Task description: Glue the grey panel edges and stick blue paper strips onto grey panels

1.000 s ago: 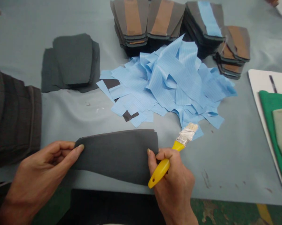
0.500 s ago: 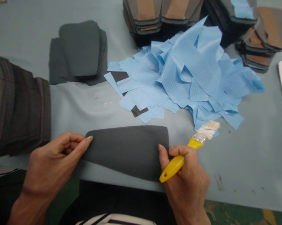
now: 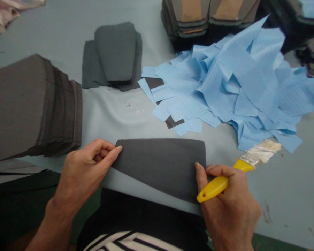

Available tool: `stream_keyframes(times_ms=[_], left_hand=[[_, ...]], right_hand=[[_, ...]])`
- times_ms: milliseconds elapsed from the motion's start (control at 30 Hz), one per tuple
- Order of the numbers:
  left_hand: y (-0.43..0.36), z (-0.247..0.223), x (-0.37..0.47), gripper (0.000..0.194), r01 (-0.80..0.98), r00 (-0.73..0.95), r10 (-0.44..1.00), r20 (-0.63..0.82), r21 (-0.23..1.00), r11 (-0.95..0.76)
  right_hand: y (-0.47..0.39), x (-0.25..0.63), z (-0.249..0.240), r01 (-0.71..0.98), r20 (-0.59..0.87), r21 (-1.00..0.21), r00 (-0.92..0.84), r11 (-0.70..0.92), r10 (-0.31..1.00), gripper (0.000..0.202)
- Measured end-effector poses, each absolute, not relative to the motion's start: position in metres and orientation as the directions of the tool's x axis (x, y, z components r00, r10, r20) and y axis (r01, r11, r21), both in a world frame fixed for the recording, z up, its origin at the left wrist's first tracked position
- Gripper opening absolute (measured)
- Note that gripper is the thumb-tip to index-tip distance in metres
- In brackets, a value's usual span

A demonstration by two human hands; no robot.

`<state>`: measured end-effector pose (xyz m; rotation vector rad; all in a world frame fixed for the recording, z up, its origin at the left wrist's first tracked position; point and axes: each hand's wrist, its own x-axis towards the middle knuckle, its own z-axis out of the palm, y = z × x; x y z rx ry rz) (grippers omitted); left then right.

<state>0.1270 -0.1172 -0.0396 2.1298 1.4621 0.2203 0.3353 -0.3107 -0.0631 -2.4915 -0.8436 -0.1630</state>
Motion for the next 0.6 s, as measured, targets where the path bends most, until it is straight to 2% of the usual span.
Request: stream_keyframes(times_ms=[133,367,500,600], left_hand=[[-0.117,-0.040,0.127,0.026,0.806,0.415,0.897,-0.151,0.519,-0.285],[-0.119,-0.040,0.122,0.027,0.738,0.441,0.892,-0.096,0.604,-0.300],[-0.119,-0.040,0.118,0.024,0.702,0.448,0.892,-0.064,0.644,-0.306],[-0.120,-0.037,0.113,0.023,0.670,0.467,0.883,-0.043,0.670,-0.321]], right_hand=[[-0.312,0.336,-0.065,0.620,0.291,-0.412,0.784,-0.668,0.548,0.050],[-0.318,0.339,-0.062,0.608,0.284,-0.382,0.794,-0.696,0.537,0.063],[-0.323,0.337,-0.057,0.580,0.264,-0.404,0.814,-0.707,0.517,0.062],[-0.327,0.332,-0.051,0.572,0.287,-0.454,0.819,-0.683,0.496,0.053]])
